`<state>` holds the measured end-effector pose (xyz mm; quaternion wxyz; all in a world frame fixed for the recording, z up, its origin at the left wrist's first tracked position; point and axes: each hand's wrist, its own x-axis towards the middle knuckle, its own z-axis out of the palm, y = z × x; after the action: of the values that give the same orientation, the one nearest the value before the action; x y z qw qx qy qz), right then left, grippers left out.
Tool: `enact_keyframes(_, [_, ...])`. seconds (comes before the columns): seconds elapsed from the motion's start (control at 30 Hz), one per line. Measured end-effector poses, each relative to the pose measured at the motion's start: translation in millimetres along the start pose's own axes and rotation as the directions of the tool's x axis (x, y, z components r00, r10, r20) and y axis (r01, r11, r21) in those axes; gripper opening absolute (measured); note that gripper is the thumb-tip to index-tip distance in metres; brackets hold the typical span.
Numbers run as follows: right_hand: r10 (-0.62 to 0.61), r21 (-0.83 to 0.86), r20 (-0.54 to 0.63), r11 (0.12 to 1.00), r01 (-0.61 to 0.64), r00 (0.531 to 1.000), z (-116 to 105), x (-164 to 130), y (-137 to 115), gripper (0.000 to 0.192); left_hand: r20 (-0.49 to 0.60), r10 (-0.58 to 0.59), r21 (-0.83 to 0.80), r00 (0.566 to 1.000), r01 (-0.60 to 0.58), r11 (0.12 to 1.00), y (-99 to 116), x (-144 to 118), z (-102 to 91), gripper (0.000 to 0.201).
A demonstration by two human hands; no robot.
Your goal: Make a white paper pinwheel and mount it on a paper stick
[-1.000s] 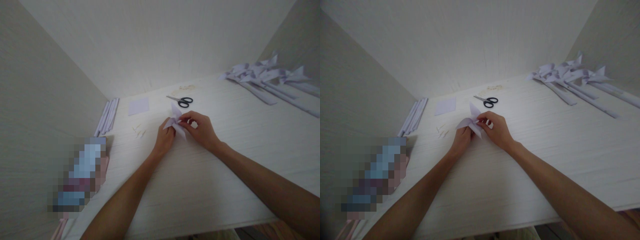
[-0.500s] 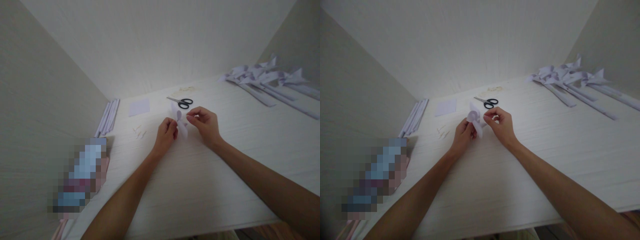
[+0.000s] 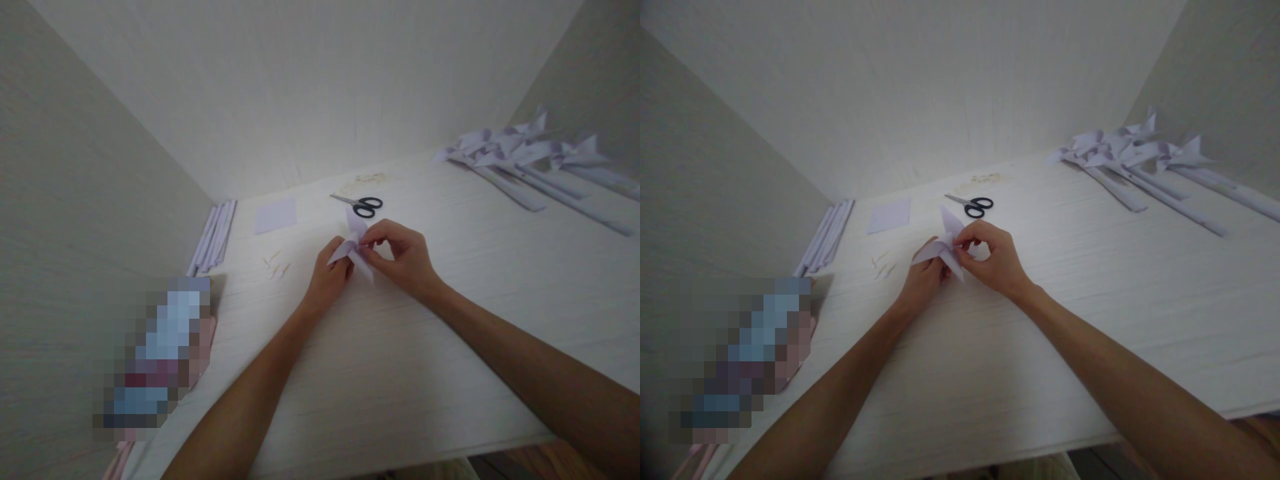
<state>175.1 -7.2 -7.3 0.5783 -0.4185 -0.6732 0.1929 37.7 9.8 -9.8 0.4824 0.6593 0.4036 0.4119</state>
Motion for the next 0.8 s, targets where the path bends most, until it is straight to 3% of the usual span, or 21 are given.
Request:
enact_keyframes(0.33, [0.089,0.102,0.06,0.99,-0.095,0.994,-2.9,0.8,3.9,0.005,0.023,0.022,0.039,0.999,-0.023,0.999,-1.3,0.0,-0.7,0.019])
enact_keyframes(0.8, [0.102,0.119,0.068,0.987,-0.109,0.993,-0.4,-1.5,2.3,0.006,0.045,0.029,0.042,0.999,-0.031,0.999,1.5,-0.2,0.5,0.019])
